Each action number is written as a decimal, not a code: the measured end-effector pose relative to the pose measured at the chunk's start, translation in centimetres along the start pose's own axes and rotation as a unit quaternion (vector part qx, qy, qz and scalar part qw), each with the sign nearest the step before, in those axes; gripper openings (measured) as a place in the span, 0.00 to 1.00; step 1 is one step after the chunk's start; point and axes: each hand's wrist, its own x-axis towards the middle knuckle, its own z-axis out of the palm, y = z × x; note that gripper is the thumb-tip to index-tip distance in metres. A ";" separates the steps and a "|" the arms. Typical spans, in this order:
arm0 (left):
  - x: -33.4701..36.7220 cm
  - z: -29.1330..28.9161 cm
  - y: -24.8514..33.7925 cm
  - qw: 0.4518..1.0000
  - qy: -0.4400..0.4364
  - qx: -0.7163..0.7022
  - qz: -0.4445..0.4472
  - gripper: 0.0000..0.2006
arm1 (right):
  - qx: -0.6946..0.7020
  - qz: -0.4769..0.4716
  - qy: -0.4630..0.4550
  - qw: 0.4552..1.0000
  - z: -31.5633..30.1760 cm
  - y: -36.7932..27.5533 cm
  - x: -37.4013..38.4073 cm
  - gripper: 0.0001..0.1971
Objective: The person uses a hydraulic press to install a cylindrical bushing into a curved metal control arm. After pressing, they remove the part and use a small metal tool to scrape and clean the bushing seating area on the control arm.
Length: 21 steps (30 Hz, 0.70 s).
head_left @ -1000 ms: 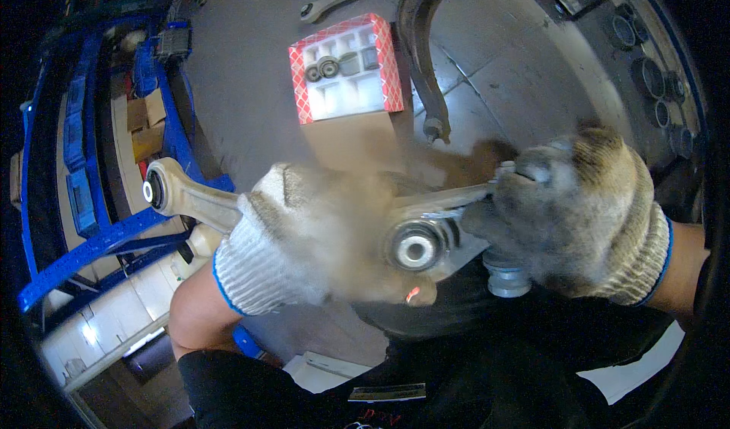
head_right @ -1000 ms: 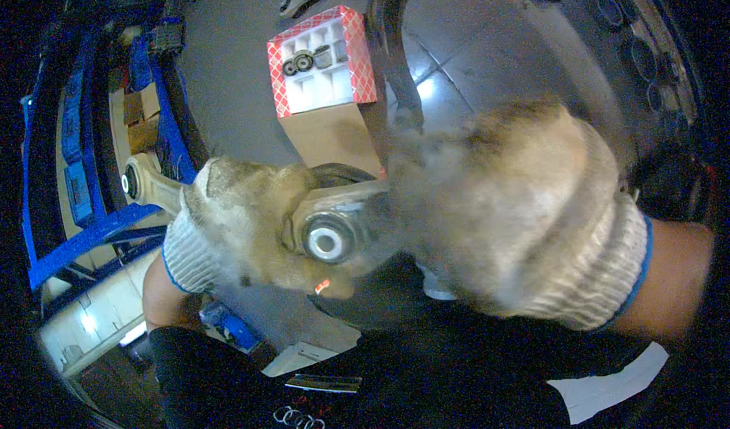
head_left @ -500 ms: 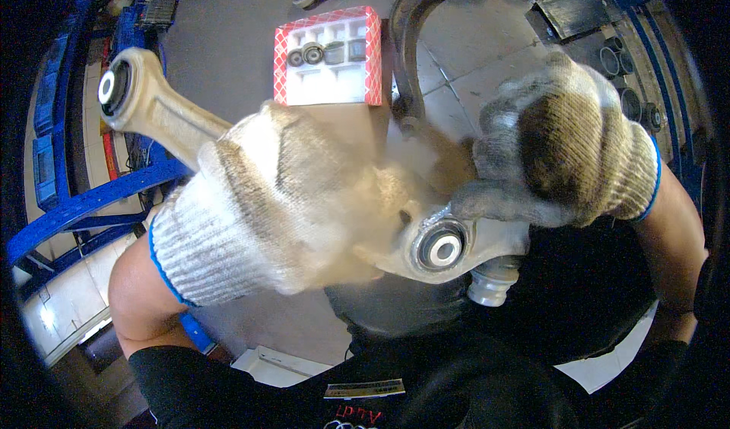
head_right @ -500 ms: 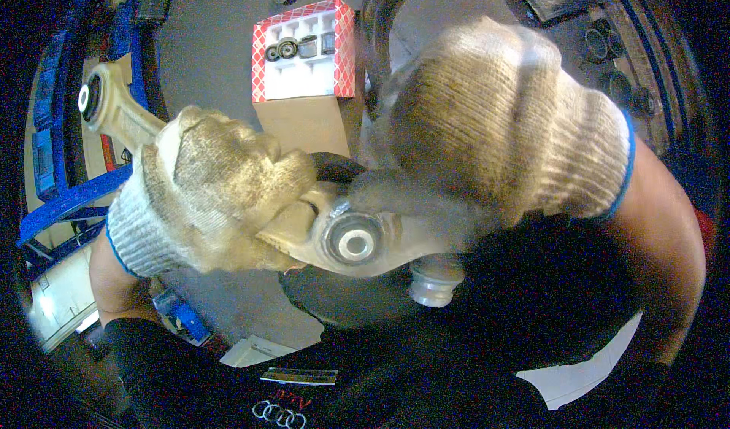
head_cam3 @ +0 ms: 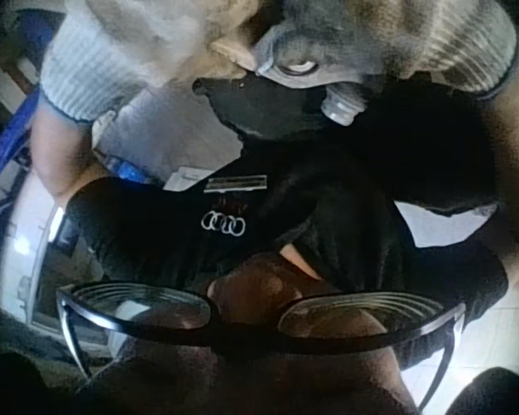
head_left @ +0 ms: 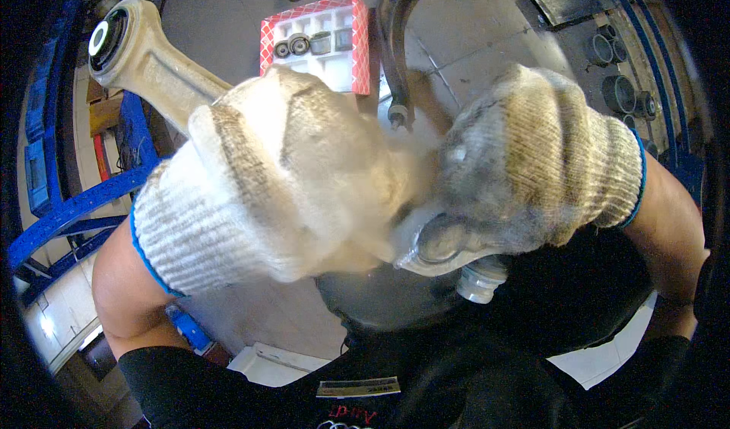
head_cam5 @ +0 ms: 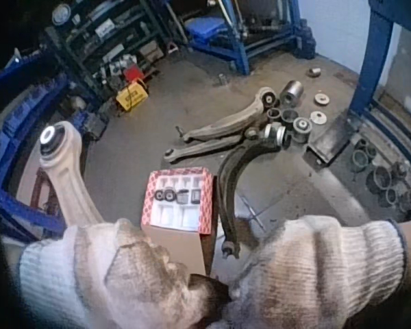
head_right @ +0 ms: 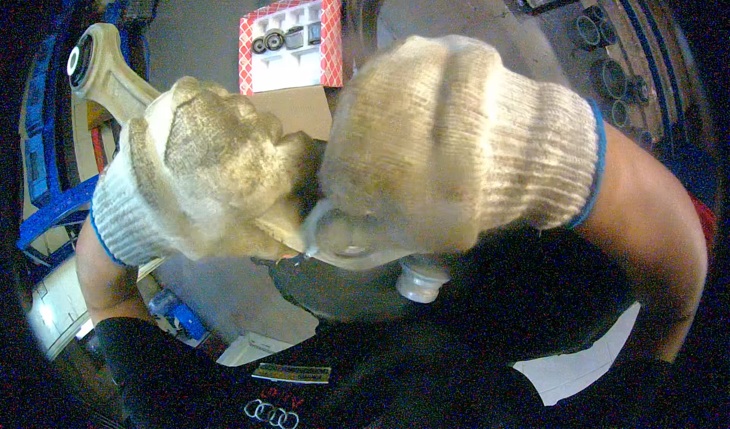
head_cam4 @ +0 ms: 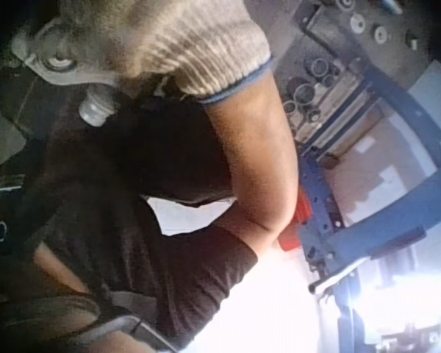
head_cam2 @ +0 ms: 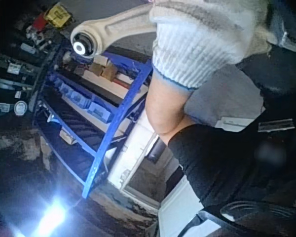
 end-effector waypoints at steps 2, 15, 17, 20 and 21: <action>-0.7 1.1 -0.5 1.000 0.022 -0.014 -0.001 0.32 | 0.014 0.064 -0.101 0.993 -1.5 0.6 -1.1 0.30; -0.3 0.2 -0.9 0.997 0.042 0.049 0.041 0.34 | -0.224 0.020 -0.147 0.963 0.1 0.7 -2.6 0.27; 0.0 0.3 -0.7 0.997 0.054 0.028 0.042 0.35 | 0.008 0.174 -0.104 0.979 0.0 0.5 -3.2 0.28; -0.1 0.5 -0.1 0.999 0.001 -0.041 -0.020 0.39 | 0.175 0.308 -0.014 0.935 -1.3 0.0 -4.6 0.29; -0.3 0.5 0.2 0.998 -0.002 -0.053 -0.045 0.40 | 0.158 0.313 -0.006 0.937 -1.8 -0.2 -5.0 0.28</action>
